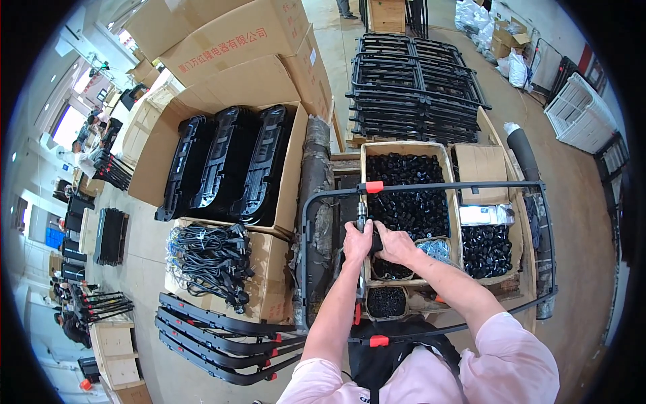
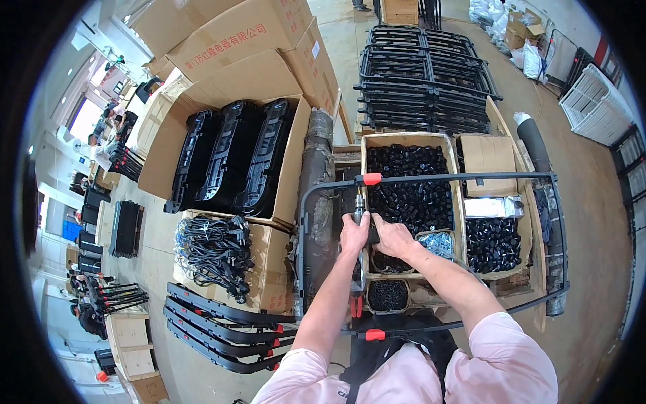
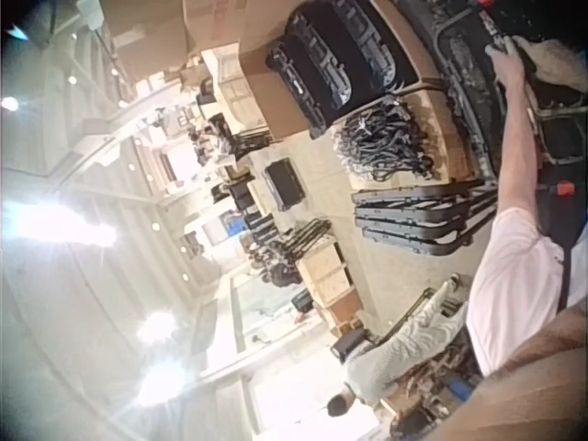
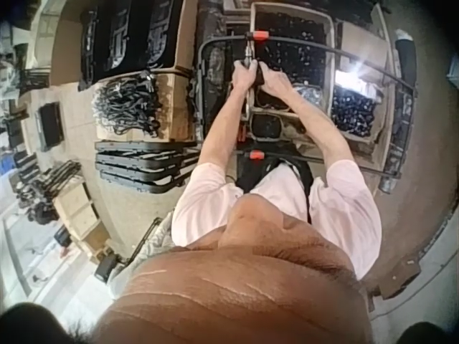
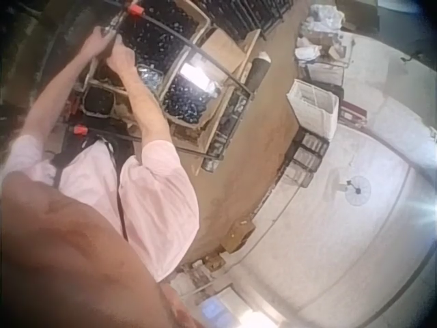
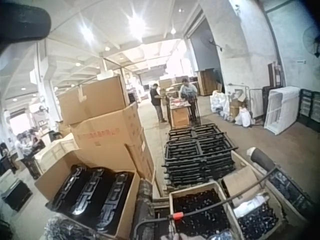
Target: Assembling leaf blower components by attaching plastic housing with screws and securing cables with zip ties.
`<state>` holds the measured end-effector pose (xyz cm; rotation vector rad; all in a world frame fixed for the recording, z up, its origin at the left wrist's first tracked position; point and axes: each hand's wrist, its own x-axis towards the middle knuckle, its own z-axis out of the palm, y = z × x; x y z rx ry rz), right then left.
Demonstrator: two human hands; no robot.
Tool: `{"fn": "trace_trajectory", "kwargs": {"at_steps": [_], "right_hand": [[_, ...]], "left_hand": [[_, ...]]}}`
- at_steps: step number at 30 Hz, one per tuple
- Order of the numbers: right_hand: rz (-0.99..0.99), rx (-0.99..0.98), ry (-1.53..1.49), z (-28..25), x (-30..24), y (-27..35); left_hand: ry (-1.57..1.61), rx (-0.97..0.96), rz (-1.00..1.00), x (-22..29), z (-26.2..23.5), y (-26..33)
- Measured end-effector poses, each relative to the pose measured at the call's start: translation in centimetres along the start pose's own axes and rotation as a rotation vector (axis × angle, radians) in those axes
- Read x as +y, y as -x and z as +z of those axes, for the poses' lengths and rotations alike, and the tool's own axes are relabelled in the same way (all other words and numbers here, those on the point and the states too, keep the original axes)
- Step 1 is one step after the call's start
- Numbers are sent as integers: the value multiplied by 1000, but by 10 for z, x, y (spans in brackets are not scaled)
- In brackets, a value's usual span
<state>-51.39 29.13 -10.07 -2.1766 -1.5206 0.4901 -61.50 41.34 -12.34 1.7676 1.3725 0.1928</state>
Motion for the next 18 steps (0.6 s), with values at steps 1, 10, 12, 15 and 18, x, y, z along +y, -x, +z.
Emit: {"fn": "trace_trajectory", "kwargs": {"at_steps": [1,10,12,15,18], "right_hand": [[-14,-5,-6,2,-1,-1],[-103,2,9,-1,-8,5],[-110,-9,13,4,-10,7],[-96,-21,26,7,-13,9],[-96,-7,19,4,-17,13]], "left_hand": [[-2,12,-6,-2,-3,-2],[34,-51,-17,6,-5,4],[-6,-61,-24,6,-14,7],[-53,-66,-25,5,-24,10],[-78,-65,-9,6,-26,12]]}}
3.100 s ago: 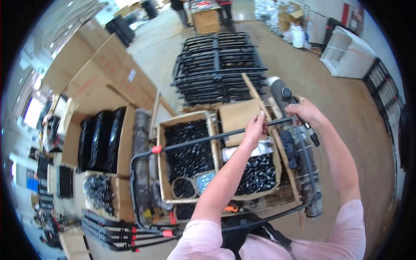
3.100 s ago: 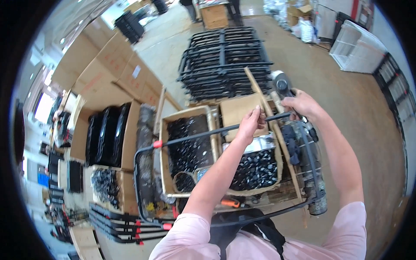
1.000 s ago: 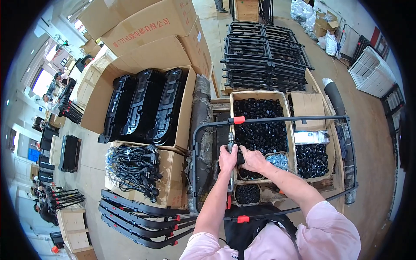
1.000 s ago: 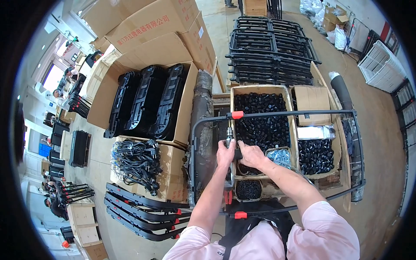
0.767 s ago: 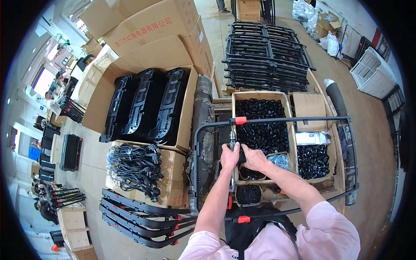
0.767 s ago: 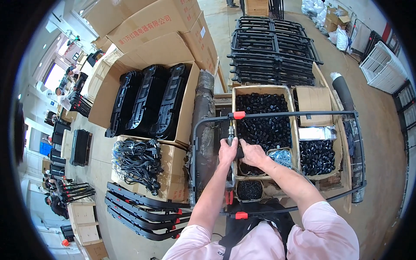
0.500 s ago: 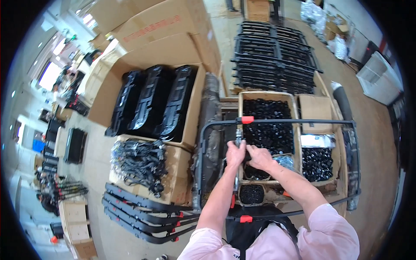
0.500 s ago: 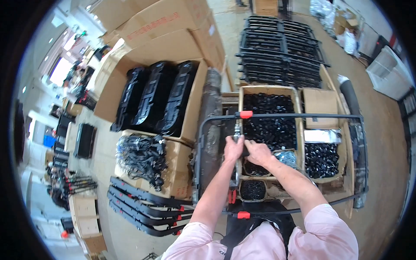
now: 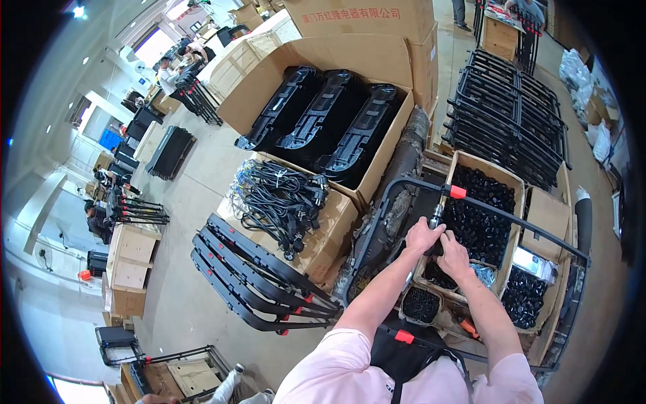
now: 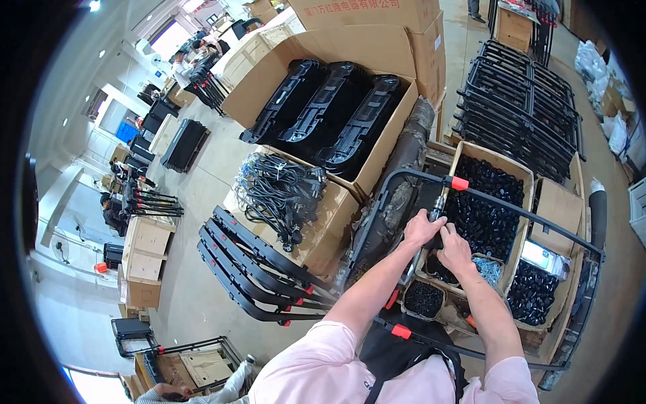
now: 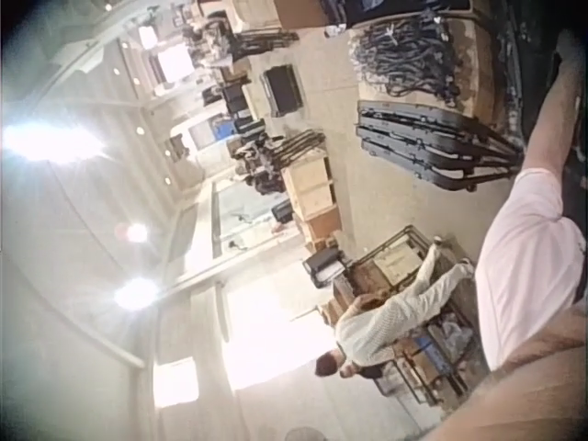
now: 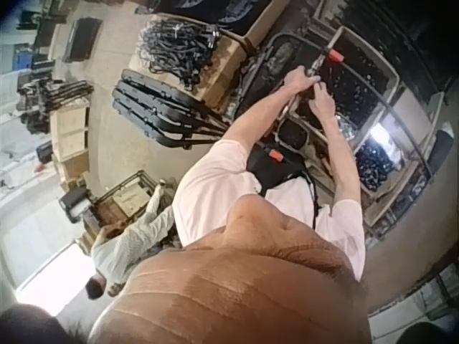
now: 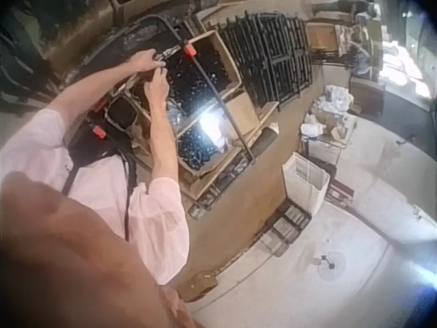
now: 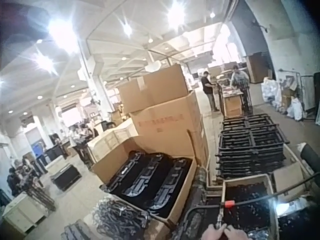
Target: Assembling leaf blower components by attaching plastic housing with screws and securing cables with zip ties.
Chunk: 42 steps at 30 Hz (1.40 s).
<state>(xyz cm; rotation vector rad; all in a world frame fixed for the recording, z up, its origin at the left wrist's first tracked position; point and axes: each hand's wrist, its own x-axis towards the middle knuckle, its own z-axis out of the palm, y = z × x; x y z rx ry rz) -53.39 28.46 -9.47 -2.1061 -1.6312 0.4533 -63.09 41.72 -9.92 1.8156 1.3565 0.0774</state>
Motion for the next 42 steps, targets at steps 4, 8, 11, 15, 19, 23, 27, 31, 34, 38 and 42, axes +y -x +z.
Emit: {"fn": "trace_trajectory", "kwargs": {"at_steps": [4,8,11,15,19,23,27,31,34,38,42], "right_hand": [[6,-5,20,-4,2,6],[3,-45,15,3,-3,4],[-10,-50,42,4,2,6],[-44,9,62,-1,8,23],[45,-50,89,-11,6,34],[138,-97,56,-22,14,40],[117,-88,43,-25,21,36],[133,-113,11,-28,28,28],[110,-98,21,-25,34,29],[137,-108,14,-18,41,30],[111,-60,20,-23,40,28]], "left_hand": [[-24,46,25,5,8,3],[-56,88,41,-10,5,0],[-66,104,69,-9,7,3],[-73,83,113,-5,14,17],[-127,125,168,3,20,27],[-213,115,257,15,28,29],[-213,133,224,15,35,28],[-196,117,195,21,36,22],[-207,110,207,21,39,20],[-232,89,203,24,41,15],[-250,96,220,24,42,9]]}}
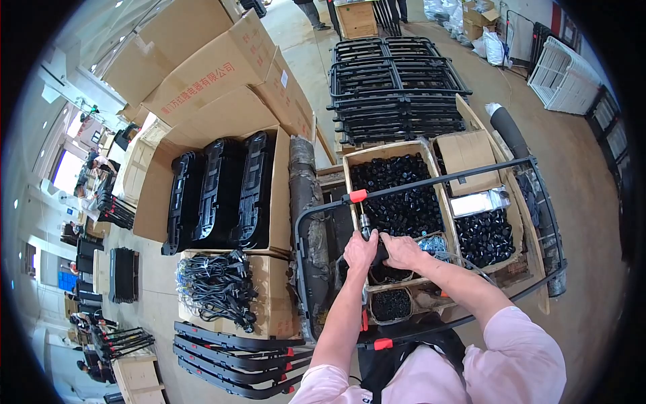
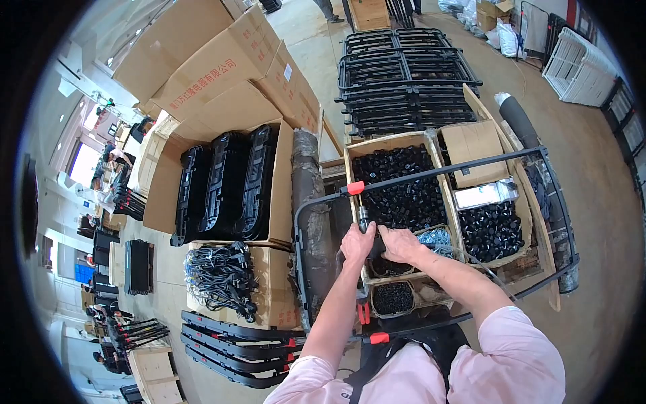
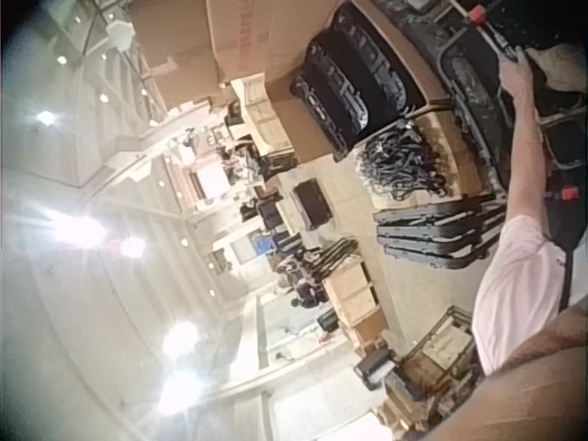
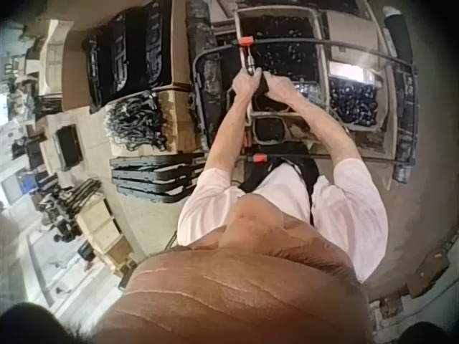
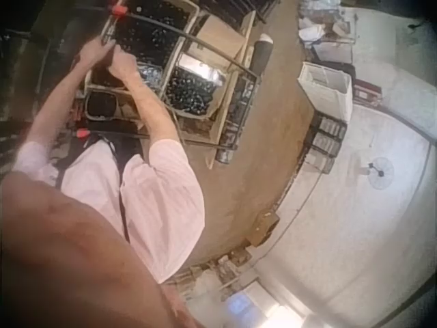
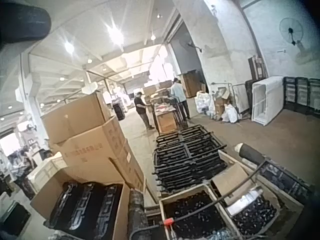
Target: Assembling leaf blower components by attaching plastic housing with screws and securing cables with zip ties.
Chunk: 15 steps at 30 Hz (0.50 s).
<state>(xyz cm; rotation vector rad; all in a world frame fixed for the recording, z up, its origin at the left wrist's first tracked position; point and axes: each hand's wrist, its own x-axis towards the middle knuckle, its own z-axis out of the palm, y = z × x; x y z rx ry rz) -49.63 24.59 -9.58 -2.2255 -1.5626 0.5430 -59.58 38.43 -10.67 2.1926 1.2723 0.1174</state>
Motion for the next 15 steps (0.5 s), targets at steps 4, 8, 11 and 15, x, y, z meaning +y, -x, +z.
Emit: {"fn": "trace_trajectory", "kwargs": {"at_steps": [4,8,11,15], "right_hand": [[-6,27,0,-2,0,-1],[-12,31,6,-3,1,-4],[-2,12,15,-6,3,-5],[-13,30,4,-3,2,-8]], "left_hand": [[-20,-23,-15,4,-1,-3],[-41,-40,-26,6,-4,-6],[-45,-59,-28,11,-5,-7],[-53,-61,-32,9,-7,-10]]}}
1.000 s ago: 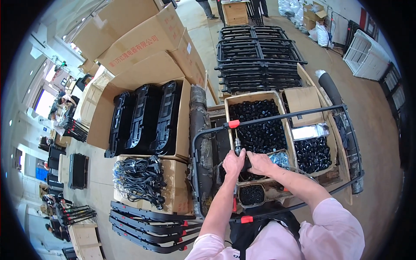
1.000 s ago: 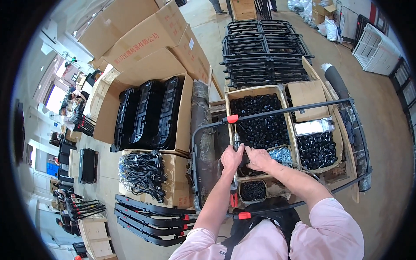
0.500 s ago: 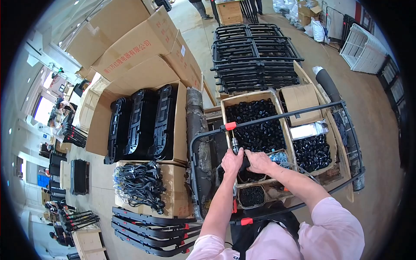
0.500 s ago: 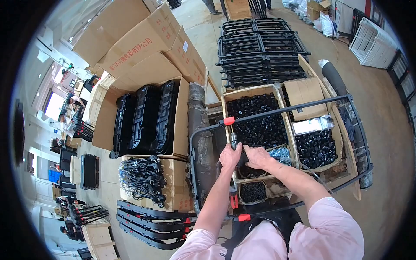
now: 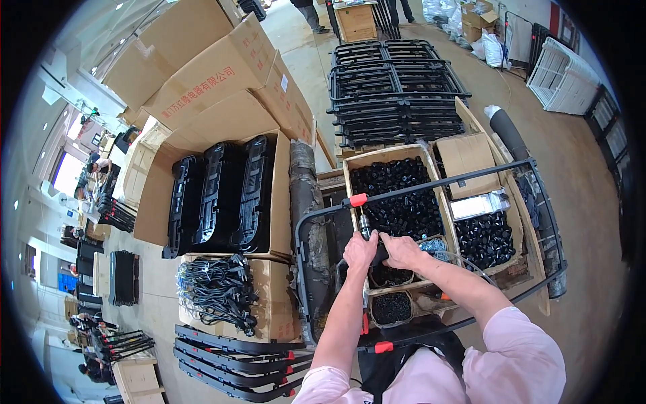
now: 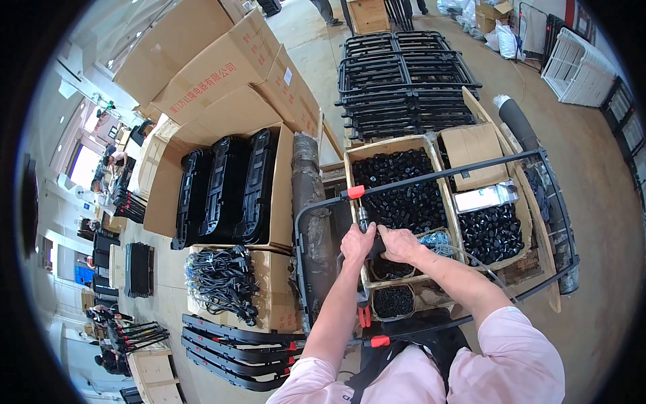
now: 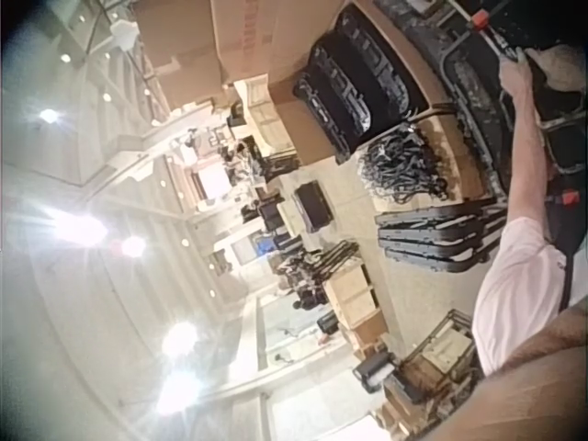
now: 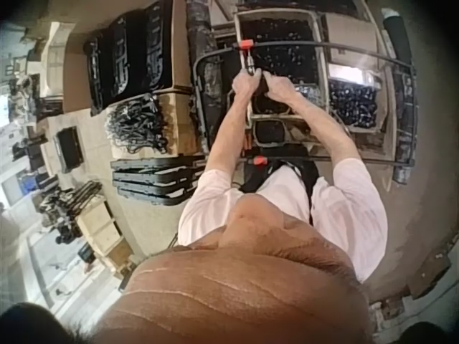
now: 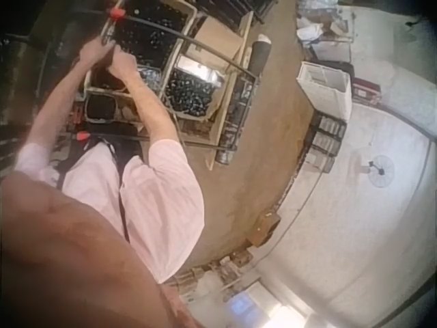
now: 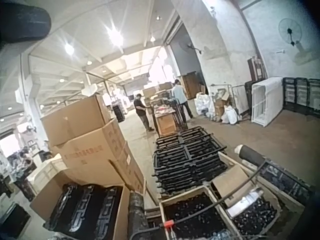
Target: Assembling leaf blower components by attaching plastic housing with screws and securing cables with zip ties.
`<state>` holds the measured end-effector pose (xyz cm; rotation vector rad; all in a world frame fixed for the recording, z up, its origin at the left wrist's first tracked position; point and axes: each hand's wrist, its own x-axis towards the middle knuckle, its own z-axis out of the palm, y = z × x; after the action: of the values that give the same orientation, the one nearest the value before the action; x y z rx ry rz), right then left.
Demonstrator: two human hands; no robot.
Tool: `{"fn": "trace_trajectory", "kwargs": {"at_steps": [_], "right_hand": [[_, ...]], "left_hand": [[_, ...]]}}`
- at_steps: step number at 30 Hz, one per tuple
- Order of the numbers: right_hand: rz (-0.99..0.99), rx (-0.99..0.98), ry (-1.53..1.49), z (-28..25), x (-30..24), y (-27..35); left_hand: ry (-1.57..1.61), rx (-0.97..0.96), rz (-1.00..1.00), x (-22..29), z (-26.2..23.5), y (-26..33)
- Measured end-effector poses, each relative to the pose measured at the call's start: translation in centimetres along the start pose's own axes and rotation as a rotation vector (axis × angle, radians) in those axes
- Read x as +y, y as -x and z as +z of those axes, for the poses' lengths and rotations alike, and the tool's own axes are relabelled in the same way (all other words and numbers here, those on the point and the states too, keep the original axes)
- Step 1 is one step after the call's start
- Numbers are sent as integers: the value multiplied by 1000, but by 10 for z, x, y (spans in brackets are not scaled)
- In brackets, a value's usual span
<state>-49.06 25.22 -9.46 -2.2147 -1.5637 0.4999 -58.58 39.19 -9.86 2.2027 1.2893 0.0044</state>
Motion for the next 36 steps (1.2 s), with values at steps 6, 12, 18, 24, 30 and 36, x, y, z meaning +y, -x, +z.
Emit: {"fn": "trace_trajectory", "kwargs": {"at_steps": [6,12,18,24,30,36], "right_hand": [[-6,21,-21,1,7,0],[53,-20,-31,2,10,-10],[-53,63,-29,11,8,-15],[-76,80,-81,7,-4,-1],[-55,61,-68,13,-5,1],[-19,31,-43,6,-16,6]], "left_hand": [[-7,-6,-7,6,1,-4],[1,17,-6,7,1,-11],[-4,-4,-51,5,-8,-12],[85,59,20,2,6,-4],[134,29,35,-3,-4,4],[158,9,32,-7,-4,8]]}}
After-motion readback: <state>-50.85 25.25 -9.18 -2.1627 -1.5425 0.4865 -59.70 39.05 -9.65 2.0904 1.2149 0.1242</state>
